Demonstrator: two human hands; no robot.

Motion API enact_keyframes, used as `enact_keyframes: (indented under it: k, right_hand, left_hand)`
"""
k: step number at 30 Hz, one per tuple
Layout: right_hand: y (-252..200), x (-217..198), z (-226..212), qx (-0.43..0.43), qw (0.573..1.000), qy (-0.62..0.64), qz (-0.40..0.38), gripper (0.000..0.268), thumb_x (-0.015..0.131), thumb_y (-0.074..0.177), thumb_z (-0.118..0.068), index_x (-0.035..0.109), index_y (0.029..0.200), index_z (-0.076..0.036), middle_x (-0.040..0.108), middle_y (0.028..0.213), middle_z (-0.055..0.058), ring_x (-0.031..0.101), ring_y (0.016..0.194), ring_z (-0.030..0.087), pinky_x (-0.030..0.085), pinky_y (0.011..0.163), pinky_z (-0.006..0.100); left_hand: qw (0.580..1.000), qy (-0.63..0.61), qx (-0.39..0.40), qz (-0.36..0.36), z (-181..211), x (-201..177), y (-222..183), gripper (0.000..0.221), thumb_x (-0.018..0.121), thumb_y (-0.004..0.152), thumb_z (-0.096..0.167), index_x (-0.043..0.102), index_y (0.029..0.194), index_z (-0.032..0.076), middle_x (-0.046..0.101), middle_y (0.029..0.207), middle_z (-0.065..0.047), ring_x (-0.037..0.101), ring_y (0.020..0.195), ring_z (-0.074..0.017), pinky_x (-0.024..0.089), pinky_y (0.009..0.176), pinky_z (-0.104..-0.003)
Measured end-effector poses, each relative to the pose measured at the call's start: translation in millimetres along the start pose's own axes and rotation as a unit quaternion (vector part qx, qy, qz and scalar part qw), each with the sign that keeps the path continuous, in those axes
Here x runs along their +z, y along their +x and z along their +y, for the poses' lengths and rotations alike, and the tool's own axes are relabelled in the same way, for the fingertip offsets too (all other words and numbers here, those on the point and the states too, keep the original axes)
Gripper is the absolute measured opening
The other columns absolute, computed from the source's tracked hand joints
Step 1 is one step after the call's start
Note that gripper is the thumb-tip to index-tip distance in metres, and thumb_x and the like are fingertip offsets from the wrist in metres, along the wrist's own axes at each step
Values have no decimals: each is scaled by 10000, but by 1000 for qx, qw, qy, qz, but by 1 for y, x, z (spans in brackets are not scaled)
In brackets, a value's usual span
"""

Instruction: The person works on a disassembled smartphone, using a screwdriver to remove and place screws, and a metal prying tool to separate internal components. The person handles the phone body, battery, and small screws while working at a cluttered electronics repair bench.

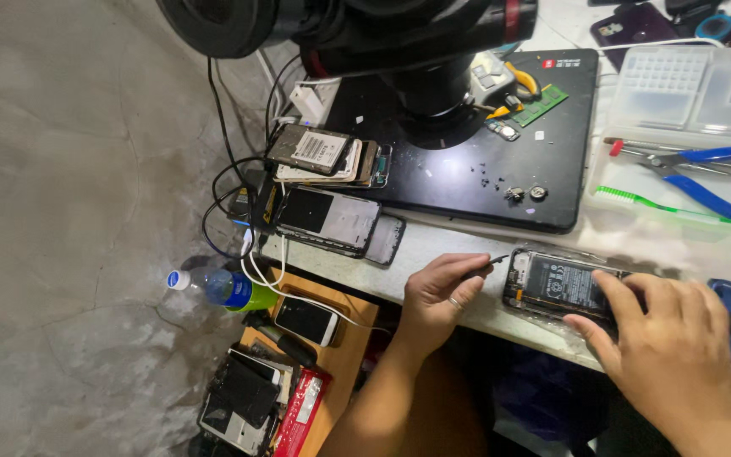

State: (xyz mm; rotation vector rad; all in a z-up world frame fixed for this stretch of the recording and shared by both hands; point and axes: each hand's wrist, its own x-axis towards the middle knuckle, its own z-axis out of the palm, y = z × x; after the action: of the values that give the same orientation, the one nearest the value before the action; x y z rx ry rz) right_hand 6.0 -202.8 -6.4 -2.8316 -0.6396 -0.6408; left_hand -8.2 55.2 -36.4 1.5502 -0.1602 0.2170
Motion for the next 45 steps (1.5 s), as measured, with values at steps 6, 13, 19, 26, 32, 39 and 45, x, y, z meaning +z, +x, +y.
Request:
enact_keyframes:
  k: [6, 13, 19, 26, 32, 39, 45]
  right_hand:
    - [6, 23, 2, -25, 976, 216, -9, 409, 789, 745, -315, 729, 1113, -146, 628, 1184, 80, 583, 1200, 341, 463, 1096, 463]
    - [5, 34, 8, -38, 965, 260, -24, 290, 799, 718, -252, 745, 990, -167, 659, 1139, 41, 608, 1173, 326, 484, 1044, 435]
    - [2, 36, 10, -62, 967, 248, -19, 272, 784, 760, -233, 744, 1027, -198, 655, 1124, 15, 616, 1162, 291, 439, 1190, 510]
    - [-2, 43, 10, -136, 971, 193, -38, 421, 747, 707, -137, 767, 1105, -272, 660, 1011, -22, 628, 1044, 237, 399, 1180, 535]
    - [0, 46, 9, -149, 964, 215, -42, 417, 740, 751, -118, 764, 1145, -250, 663, 963, -40, 655, 961, 175, 412, 1156, 504]
    - [9, 36, 0, -129, 958, 257, -19, 357, 749, 699, -78, 766, 1038, -189, 688, 884, 9, 674, 876, 211, 438, 1080, 494]
    - [11, 36, -5, -85, 949, 303, 13, 235, 795, 733, -105, 756, 964, -120, 702, 905, 25, 685, 873, 224, 495, 1117, 512]
  left_hand:
    - [993, 106, 50, -27, 10, -5, 2, 285, 739, 963, 46, 713, 1245, 9, 699, 1303, -140, 677, 1226, -221, 544, 1079, -316]
    - [996, 81, 26, -34, 8, -4, 3, 307, 847, 865, 162, 732, 1127, 50, 672, 1324, -107, 676, 1245, -234, 588, 1081, -342]
    - [980, 179, 76, -32, 7, 1, 3, 305, 877, 815, 187, 725, 1048, 62, 678, 1281, -115, 691, 1212, -246, 600, 1026, -336]
    - [977, 195, 84, -29, 6, 3, 3, 309, 883, 818, 195, 728, 1046, 57, 678, 1258, -113, 706, 1177, -248, 610, 997, -336]
    - [977, 192, 83, -32, 5, 3, 3, 305, 881, 815, 200, 725, 1036, 60, 682, 1256, -110, 705, 1179, -244, 611, 996, -337]
    - [961, 237, 126, -69, 9, 4, 1, 281, 872, 840, 171, 712, 1048, 70, 679, 1314, -102, 683, 1196, -270, 586, 1011, -355]
    - [922, 335, 168, -96, 15, 10, -4, 369, 822, 852, 76, 733, 1202, 153, 660, 1207, -79, 645, 1130, -274, 584, 988, -371]
